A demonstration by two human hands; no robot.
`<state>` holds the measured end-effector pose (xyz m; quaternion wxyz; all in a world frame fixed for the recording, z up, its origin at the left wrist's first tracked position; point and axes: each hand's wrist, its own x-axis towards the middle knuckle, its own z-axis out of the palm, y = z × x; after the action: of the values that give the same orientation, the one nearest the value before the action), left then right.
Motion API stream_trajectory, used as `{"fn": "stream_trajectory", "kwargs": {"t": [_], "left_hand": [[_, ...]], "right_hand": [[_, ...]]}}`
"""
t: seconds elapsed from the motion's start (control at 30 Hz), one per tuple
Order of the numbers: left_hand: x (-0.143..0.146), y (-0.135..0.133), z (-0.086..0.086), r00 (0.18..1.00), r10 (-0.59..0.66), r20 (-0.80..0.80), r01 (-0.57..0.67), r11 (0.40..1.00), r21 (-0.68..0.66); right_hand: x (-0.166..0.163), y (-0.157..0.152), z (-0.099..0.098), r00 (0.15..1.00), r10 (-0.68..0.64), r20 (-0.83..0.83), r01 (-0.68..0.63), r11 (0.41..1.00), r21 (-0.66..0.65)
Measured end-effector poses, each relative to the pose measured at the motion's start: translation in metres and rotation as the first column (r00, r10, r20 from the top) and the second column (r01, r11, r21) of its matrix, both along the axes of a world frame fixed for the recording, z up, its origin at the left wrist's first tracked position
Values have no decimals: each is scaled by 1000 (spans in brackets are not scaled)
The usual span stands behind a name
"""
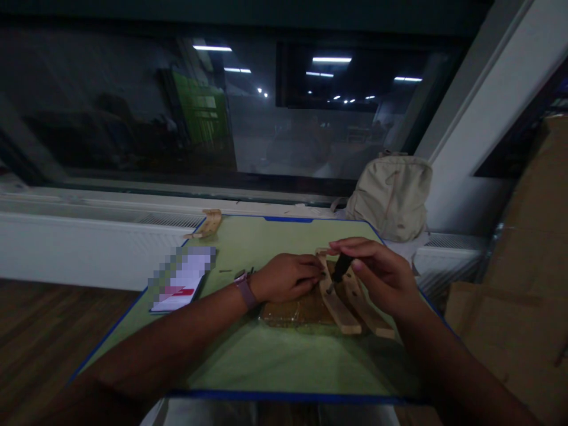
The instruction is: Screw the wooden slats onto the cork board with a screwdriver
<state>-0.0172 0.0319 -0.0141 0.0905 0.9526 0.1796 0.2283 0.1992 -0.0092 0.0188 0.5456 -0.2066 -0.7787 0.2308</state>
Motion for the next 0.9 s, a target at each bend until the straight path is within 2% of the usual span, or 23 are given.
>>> {"fn": "stream_trajectory", "kwargs": {"t": [0.13, 0.23, 0.33, 0.43, 0.53, 0.63, 0.73, 0.8, 0.9], "left_hand": [[0, 0, -2, 1000, 6, 7, -6, 1000, 10], [-1, 1, -3, 1000, 0, 0, 0, 1000, 8], [-1, 1, -3, 1000, -1, 0, 1, 1000, 3], [-1, -1, 0, 1000, -1, 1, 1, 1000, -1], [0, -3, 2, 1000, 7, 9, -7, 1000, 0], [1, -3, 3, 1000, 14, 19, -14, 1000, 3], [1, -2, 1, 1000, 15, 23, -15, 1000, -6], [1, -1, 0, 1000, 13, 26, -12, 1000, -17], [1, 0, -2, 999, 2, 34, -1, 999, -35]], "right_hand": [[-10, -1, -3, 994, 3, -111, -13, 996, -90], [-10, 4, -5, 981, -90, -169, 85, 996, -36], [-5, 8, -6, 978, -165, -126, 173, 983, 58], [-3, 6, -6, 995, -91, -36, 93, 993, 76], [-7, 0, -6, 1000, 10, -3, -10, 999, -40], [-13, -4, -9, 998, -11, -57, 5, 994, -111], [-12, 1, -11, 989, -104, -107, 100, 994, -42], [-7, 7, -11, 987, -140, -80, 142, 990, 23], [3, 16, -9, 994, -103, -40, 104, 994, 34]]}}
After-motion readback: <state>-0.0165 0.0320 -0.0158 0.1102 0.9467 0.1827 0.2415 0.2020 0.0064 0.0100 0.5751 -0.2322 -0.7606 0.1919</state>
